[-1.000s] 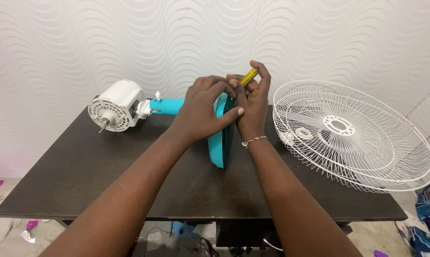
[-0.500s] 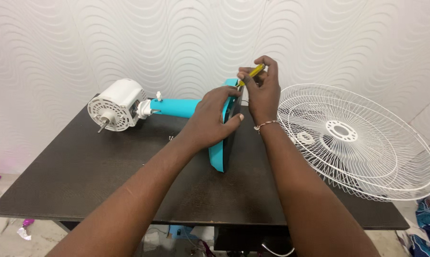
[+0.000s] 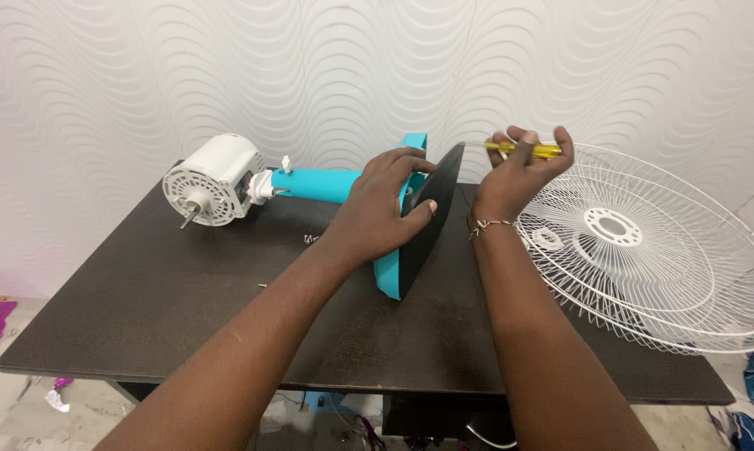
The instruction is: The person uses a screwdriver to remove screws from the motor housing and the rear control panel of a teal electric fan. They detach the motor assembly from the neck and then remove the rear cover to expose the internal wiring and components.
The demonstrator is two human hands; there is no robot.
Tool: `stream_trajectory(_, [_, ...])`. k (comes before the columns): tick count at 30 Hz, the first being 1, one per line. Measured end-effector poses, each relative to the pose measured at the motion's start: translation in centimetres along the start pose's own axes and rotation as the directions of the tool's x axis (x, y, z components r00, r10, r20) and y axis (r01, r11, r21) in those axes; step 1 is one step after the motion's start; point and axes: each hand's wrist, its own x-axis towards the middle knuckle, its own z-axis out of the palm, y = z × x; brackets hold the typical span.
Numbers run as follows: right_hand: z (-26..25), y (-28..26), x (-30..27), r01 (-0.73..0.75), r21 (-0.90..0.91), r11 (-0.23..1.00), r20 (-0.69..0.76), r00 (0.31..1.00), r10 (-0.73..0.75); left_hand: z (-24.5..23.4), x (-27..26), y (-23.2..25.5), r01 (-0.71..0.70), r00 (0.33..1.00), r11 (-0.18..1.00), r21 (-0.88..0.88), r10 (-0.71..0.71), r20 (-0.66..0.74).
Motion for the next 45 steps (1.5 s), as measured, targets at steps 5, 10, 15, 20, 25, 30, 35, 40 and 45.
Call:
stream_trajectory(5, [-0.8,-1.7,-0.4,-0.259,-0.272,0.927,0.044,0.959,0.281,0.4,-0.1,-0.3,0.013,1.000,0.999,-0.034,-0.013,-0.007])
stream_trajectory(10, [-0.9,-3.1,-2.2,-0.319,-0.592,0.740,0.236,0.809,0.538,0.8,0.1,-0.3,0.025,1.000,0.999,-0.021,-0.026,-0.007])
stream_trajectory(15, [-0.5,-4.9,-4.1,-0.236,-0.776,0.585,0.231,0.757,0.612,0.3,-0.1,-0.1,0.005,1.000,0.999,-0.048,-0.004,0.019])
stream_trajectory(20, [-0.4,-7.5,-4.5,-0.308,-0.744,0.593,0.304,0.634,0.711,0.2,0.2,0.5,0.084,0.994,0.996,-0.016,-0.082,0.069])
stream_trajectory(25, [-0.5,-9.5,-4.2,-0.272,-0.781,0.562,0.347,0.559,0.753,0.3,0.0,0.6,0.146,0.986,0.986,-0.085,-0.138,0.092])
stream_trajectory(30, [-0.7,-10.8,-2.9,-0.149,-0.889,0.432,0.233,0.665,0.710,0.5,0.0,0.1,0.130,0.991,0.982,-0.139,-0.123,0.057])
stream_trajectory(35, [-1.8,-12.8,-1.4,0.006,-0.957,0.291,0.199,0.741,0.642,0.6,0.0,-0.1,0.133,0.990,0.982,-0.134,-0.126,0.057])
stream_trajectory(40, [-3.3,-14.7,-0.6,-0.025,-0.965,0.261,0.147,0.773,0.618,0.6,0.0,-0.1,0.112,0.994,0.979,-0.168,-0.109,0.028])
stream_trajectory(45, [-5.9,-16.2,0.9,-0.259,-0.871,0.417,0.062,0.785,0.617,0.7,0.1,-0.2,0.100,0.995,0.977,-0.190,-0.095,0.034])
